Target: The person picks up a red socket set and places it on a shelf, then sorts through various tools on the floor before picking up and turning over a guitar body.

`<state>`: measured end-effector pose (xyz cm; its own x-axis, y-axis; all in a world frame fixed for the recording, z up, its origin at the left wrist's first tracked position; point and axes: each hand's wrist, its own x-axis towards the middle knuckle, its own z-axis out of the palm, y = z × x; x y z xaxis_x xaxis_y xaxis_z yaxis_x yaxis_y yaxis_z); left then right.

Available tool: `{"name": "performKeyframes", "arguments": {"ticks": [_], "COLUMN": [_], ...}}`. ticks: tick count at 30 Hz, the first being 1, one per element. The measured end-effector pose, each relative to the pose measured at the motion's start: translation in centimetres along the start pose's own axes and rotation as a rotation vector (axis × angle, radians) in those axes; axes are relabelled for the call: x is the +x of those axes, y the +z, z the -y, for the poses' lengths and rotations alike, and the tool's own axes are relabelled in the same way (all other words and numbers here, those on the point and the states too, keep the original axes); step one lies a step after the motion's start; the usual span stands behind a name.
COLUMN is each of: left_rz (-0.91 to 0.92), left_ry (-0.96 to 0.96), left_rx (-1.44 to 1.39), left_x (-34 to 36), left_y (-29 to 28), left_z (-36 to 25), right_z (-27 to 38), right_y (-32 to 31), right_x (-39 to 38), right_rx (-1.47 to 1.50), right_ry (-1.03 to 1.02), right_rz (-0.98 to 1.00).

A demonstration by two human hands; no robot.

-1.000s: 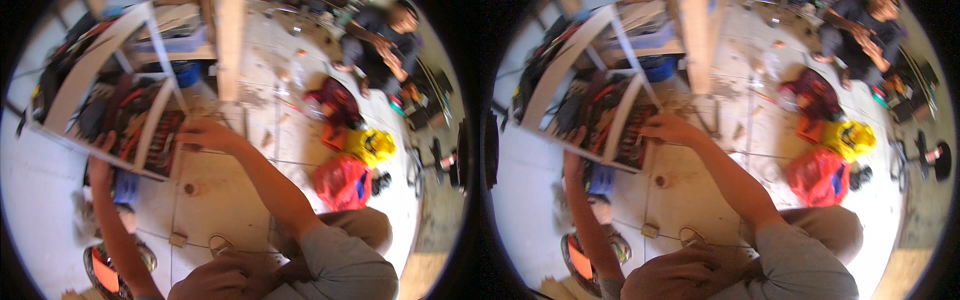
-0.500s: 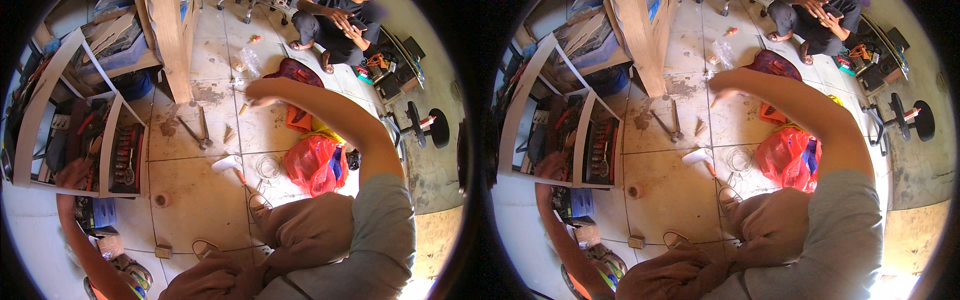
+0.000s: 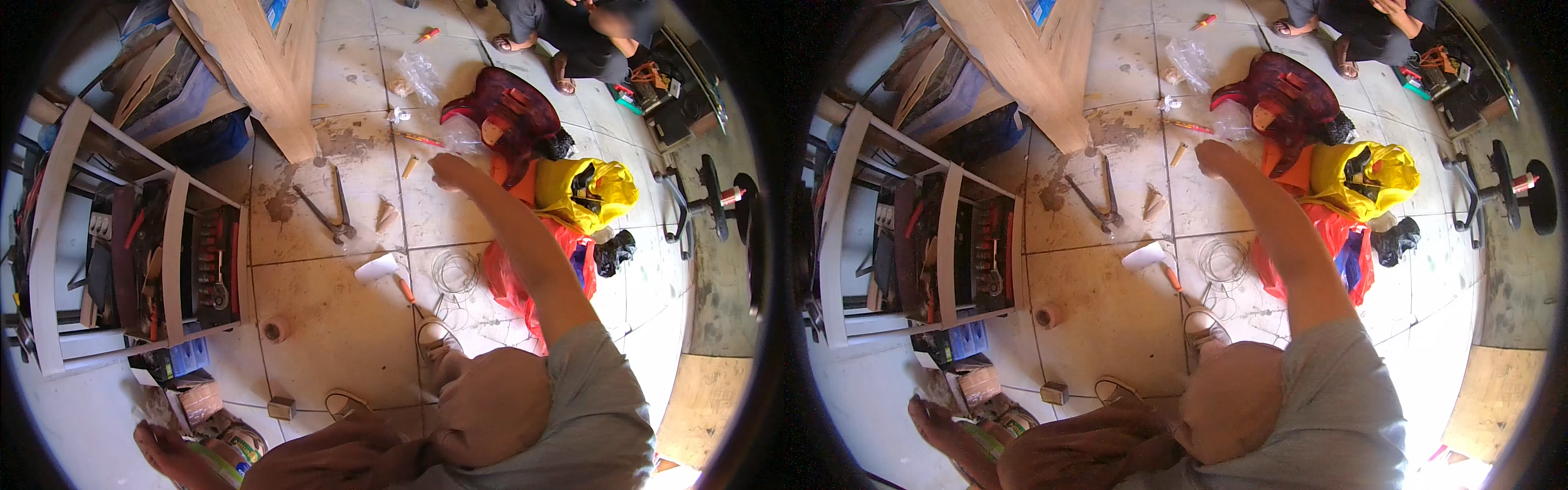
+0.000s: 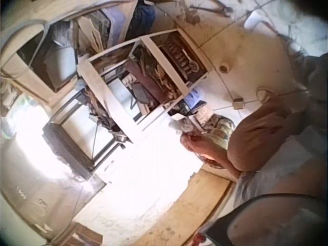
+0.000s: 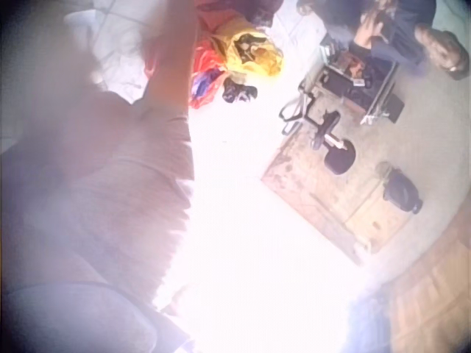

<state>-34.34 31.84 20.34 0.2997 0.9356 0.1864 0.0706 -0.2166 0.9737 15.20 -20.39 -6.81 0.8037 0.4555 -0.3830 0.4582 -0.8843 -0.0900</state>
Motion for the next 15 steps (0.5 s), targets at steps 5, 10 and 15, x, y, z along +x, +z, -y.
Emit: {"name": "performKeyframes", "arguments": {"ticks": [5,10,15], "left_rz": [0.246,0.555,0.761], "left_ry": [0.037,0.070,0.097], "left_rx": [0.041,0.211,0.387], "left_x": [-5.7,-8.7,-9.4], "left_y": [-0.8,3.1,5.5], "left_z": [-7.9,-10.0,-10.3], "right_z": [1.5,1.6,5.6], "right_y": [0.3,2.3,4.3], "right_x": [5.2,5.7,0.0], "right_rx": [0.238,0.220,0.157], "right_ry": [0.164,0.280,0.077], "right_rz": [-0.158,-0.182,-0.217]}}
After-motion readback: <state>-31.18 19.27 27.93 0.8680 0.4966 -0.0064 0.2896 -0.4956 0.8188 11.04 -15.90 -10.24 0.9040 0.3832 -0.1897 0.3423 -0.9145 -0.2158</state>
